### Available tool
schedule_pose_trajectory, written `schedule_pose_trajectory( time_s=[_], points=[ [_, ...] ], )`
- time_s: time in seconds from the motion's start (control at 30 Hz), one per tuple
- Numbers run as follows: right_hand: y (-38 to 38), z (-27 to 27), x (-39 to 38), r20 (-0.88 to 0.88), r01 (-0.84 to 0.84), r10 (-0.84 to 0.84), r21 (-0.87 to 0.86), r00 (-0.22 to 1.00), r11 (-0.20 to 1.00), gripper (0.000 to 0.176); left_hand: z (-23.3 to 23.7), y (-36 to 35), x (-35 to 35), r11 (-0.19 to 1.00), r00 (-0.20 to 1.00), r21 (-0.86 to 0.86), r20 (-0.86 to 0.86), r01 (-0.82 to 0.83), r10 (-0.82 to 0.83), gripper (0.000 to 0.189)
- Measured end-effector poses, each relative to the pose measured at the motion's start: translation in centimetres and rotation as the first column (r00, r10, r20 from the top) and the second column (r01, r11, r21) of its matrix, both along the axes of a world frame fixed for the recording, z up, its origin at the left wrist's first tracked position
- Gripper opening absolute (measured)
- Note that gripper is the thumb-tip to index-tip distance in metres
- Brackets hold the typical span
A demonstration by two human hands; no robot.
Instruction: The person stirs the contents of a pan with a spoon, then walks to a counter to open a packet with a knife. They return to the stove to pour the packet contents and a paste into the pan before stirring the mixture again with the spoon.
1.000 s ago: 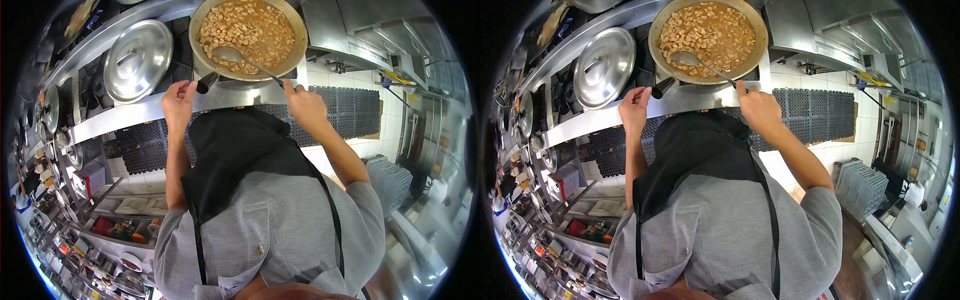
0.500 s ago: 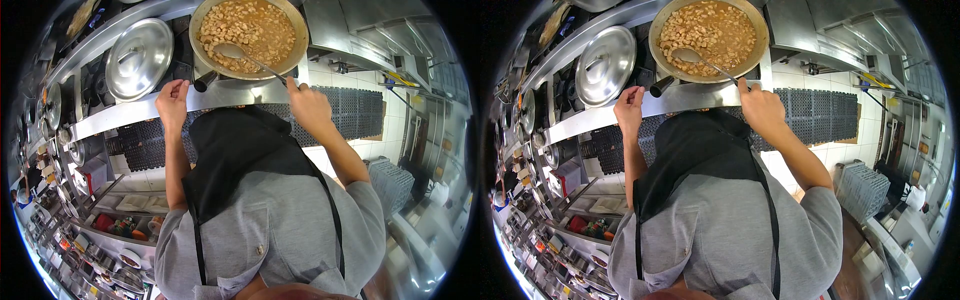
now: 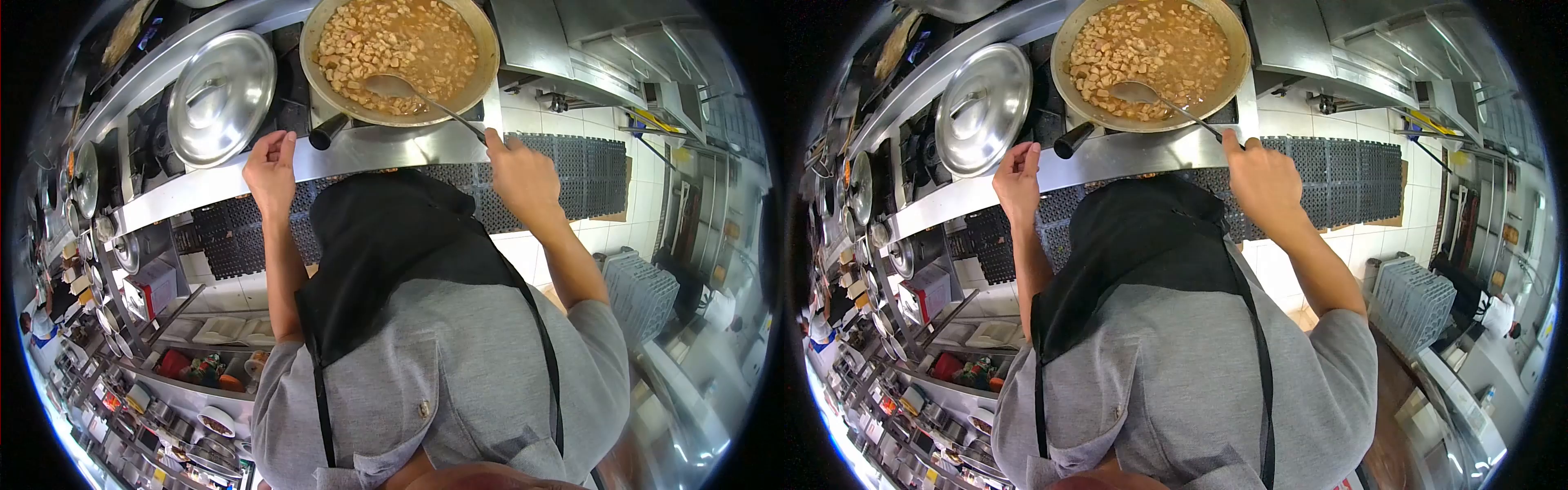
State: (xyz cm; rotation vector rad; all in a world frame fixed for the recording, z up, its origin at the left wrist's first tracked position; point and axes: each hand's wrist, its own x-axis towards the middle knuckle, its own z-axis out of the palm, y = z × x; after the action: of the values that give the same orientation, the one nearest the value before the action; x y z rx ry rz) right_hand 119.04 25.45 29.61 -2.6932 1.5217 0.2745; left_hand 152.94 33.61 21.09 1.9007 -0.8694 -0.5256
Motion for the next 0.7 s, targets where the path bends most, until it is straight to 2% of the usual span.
schedule_pose_trajectory(
  time_s=[0.13,0.23,0.53,0.7],
  points=[
    [0.3,1.3,-0.7,0.012,0.019,-0.019,0.005,1.000,1.000,0.030,0.1,0.0,0.1,1.000,1.000,0.011,0.011,-0.017,0.017,0.023],
    [0.2,2.8,-1.1,0.001,0.006,-0.006,0.014,1.000,1.000,0.037,0.7,0.0,0.0,0.999,0.999,0.029,0.024,-0.028,0.027,0.023],
    [-0.8,1.9,-2.9,0.028,-0.081,0.080,0.037,0.996,0.996,0.024,0.8,0.2,-0.6,0.999,0.999,-0.011,-0.013,-0.039,0.039,0.023],
    [-1.3,2.5,-3.7,0.138,-0.048,0.034,0.097,0.990,0.994,0.025,1.2,0.2,-1.3,0.998,0.999,-0.059,0.017,-0.029,0.030,0.022]
  ],
)
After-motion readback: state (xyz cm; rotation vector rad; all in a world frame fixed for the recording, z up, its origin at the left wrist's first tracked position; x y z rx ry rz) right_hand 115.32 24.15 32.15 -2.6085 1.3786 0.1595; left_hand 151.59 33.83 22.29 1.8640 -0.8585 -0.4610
